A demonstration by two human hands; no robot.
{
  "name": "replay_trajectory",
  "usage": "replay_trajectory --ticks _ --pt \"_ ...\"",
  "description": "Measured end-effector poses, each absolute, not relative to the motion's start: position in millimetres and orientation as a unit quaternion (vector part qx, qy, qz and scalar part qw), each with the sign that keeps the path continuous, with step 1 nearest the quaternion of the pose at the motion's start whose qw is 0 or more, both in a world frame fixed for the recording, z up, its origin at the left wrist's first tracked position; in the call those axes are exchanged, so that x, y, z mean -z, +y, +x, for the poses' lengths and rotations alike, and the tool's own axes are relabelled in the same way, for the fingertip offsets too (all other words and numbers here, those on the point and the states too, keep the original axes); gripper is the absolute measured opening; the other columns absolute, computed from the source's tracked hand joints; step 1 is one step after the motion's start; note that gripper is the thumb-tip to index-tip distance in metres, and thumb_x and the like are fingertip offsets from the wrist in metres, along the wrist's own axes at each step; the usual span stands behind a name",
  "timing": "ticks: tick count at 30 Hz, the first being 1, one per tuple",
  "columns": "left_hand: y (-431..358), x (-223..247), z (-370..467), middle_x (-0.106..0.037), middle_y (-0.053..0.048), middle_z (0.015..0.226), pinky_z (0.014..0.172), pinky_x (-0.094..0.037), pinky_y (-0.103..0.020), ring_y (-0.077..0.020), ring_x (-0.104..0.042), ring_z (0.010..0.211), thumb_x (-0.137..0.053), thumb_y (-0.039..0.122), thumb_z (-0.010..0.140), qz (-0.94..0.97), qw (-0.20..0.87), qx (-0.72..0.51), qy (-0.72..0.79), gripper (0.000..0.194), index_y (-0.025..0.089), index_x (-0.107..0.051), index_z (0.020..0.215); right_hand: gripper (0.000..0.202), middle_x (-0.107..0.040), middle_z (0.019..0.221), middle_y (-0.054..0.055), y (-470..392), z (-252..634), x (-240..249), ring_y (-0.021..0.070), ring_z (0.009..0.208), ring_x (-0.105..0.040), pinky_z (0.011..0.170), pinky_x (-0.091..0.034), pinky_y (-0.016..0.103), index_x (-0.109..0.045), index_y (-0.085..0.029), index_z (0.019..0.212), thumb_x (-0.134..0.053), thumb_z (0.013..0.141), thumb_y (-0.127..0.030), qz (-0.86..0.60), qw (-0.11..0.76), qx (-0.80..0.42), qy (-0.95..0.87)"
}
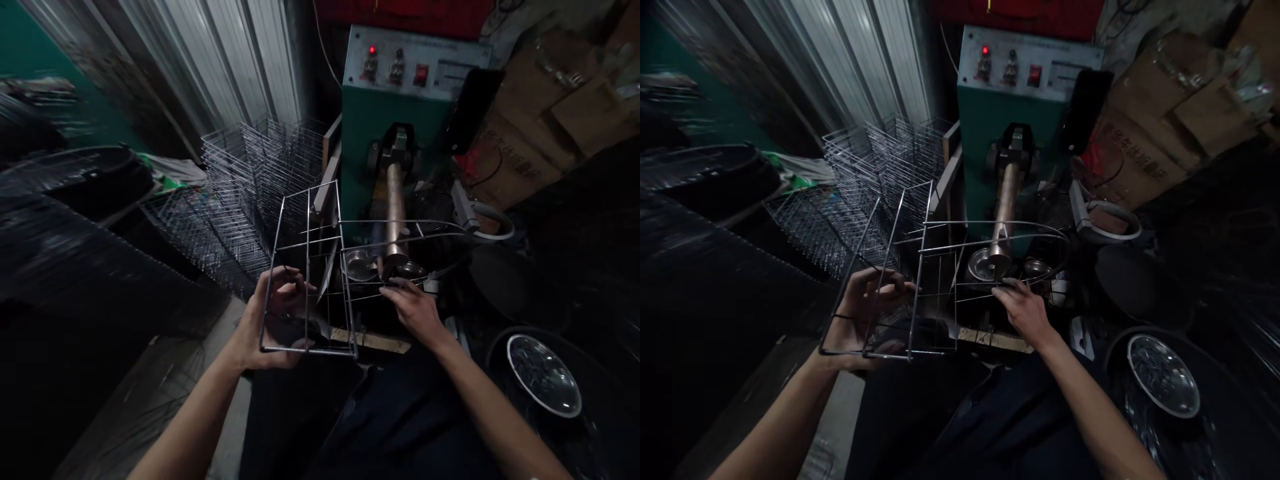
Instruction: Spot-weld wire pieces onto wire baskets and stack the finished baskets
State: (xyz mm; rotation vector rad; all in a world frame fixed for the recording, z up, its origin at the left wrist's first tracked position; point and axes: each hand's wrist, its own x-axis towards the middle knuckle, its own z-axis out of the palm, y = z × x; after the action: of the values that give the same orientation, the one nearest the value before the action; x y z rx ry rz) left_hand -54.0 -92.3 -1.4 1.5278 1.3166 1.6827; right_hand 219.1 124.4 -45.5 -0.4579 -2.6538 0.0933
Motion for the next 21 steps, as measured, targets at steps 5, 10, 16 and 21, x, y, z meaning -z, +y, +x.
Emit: replay_trajectory --ticks 5,10,16,21 --pt "-89.7 1.7 -57.0 -0.043 -0.009 0.142 0.106 -0.054 -0.064 -0.0349 -0.062 0.121 -0.088 0.018 0.058 0.57 0.235 -0.63 0.473 0.106 0.039 -0.037 0.149 0.048 -0.075 0.121 0.005 124.6 215.5 42.7 0.0225 0.127 -0.061 0.087 -0.06 0.031 -0.071 -0.025 0.13 -0.056 0.092 0.001 -0.163 0.22 -0.029 -0.961" --pt "-86.7 -15.0 -52.8 -0.05 -0.008 0.129 0.103 -0.055 -0.064 -0.0355 -0.065 0.115 -0.087 0.022 0.06 0.543 0.26 -0.635 0.484 0.092 0.037 -0.046 0.142 0.049 -0.075 0.121 0.004 125.3 216.8 42.5 0.0218 0.127 -0.061 0.085 -0.059 0.028 -0.069 -0.024 0.13 -0.056 0.091 0.002 -0.158 0.234 -0.024 -0.959" --pt "-78.0 -21.1 -54.7 -0.053 -0.007 0.128 0.1 -0.058 -0.061 -0.0355 -0.065 0.112 -0.09 0.031 0.059 0.541 0.259 -0.643 0.477 0.09 0.039 -0.049 0.139 0.048 -0.075 0.122 0.005 127.3 211.0 40.6 0.0207 0.126 -0.061 0.081 -0.059 0.026 -0.071 -0.026 0.127 -0.057 0.09 0.002 -0.178 0.215 -0.012 -0.96" --pt "-77.5 -18.0 -55.8 -0.056 -0.006 0.126 0.101 -0.059 -0.056 -0.0341 -0.066 0.111 -0.094 0.029 0.055 0.527 0.269 -0.644 0.485 0.095 0.038 -0.049 0.138 0.041 -0.074 0.123 0.005 127.8 213.3 40.5 0.0202 0.124 -0.062 0.084 -0.059 0.026 -0.07 -0.026 0.128 -0.055 0.097 -0.004 -0.183 0.228 0.002 -0.956"
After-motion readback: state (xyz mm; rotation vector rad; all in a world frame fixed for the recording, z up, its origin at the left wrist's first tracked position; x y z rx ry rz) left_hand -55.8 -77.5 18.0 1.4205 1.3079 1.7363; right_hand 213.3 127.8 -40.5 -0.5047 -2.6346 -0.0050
